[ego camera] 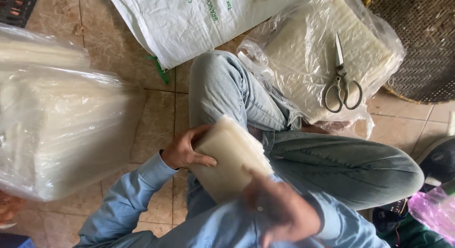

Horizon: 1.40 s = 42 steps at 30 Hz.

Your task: Trimming the edges of stacked rice paper sheets using scissors to ensure uniform size and shape while sitting on the floor.

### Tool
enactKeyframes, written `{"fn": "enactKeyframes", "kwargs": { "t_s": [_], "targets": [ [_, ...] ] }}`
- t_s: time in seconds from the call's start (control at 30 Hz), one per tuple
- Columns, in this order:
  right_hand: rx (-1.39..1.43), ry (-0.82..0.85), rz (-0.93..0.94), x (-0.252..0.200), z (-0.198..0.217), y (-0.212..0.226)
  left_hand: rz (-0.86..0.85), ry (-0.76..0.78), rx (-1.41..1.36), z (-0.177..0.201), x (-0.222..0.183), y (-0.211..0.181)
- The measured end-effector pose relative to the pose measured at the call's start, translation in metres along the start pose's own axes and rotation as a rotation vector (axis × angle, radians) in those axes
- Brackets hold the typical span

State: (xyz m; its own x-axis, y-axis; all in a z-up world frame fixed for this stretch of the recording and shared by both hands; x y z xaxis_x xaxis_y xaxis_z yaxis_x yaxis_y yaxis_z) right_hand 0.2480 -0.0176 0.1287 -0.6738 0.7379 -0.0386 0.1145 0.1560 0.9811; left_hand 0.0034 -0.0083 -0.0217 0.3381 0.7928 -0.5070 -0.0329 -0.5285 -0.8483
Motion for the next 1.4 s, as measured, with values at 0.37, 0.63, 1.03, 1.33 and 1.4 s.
{"fn": "enactKeyframes", "kwargs": {
  "t_s": [0.37,0.63,1.03,1.33,1.4],
  "targets": [
    [0.122,-0.178,-0.04,0.034,0.007,-0.004,-0.018,0.019,0.187,-0.021,0.005,-0.035],
    [-0.282,0.02,0.012,0.072,-0.029,-0.01,-0.145,-0.013,0.31,-0.022,0.019,-0.013],
    [-0.42,-0.058,-0.142,0.014,-0.02,-0.02,-0.088,-0.37,-0.347,0.025,-0.025,0.037],
    [-0.63,-0.163,-0.002,-0.005,-0.006,-0.035,-0.08,-0.348,-0.35,0.015,-0.021,0.068],
    [-0.646,-0.269,0.043,-0.014,-0.002,-0.044,-0.054,-0.376,-0.299,0.018,-0.026,0.079]
  ]
}}
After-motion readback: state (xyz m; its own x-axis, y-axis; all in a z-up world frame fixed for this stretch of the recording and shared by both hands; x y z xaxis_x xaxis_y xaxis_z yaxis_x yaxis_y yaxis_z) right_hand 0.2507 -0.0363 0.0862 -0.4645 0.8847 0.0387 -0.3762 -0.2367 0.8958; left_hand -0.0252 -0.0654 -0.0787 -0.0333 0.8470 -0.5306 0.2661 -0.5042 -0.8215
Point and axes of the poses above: each hand's wrist, its own x-axis towards the middle knuckle, its own z-axis out of the back of the hand, y = z × x, the point moved 4 cm from there along x, towards the middle knuckle, and after that the axes turned 7 degrees about -y, right-handed, at the moved point
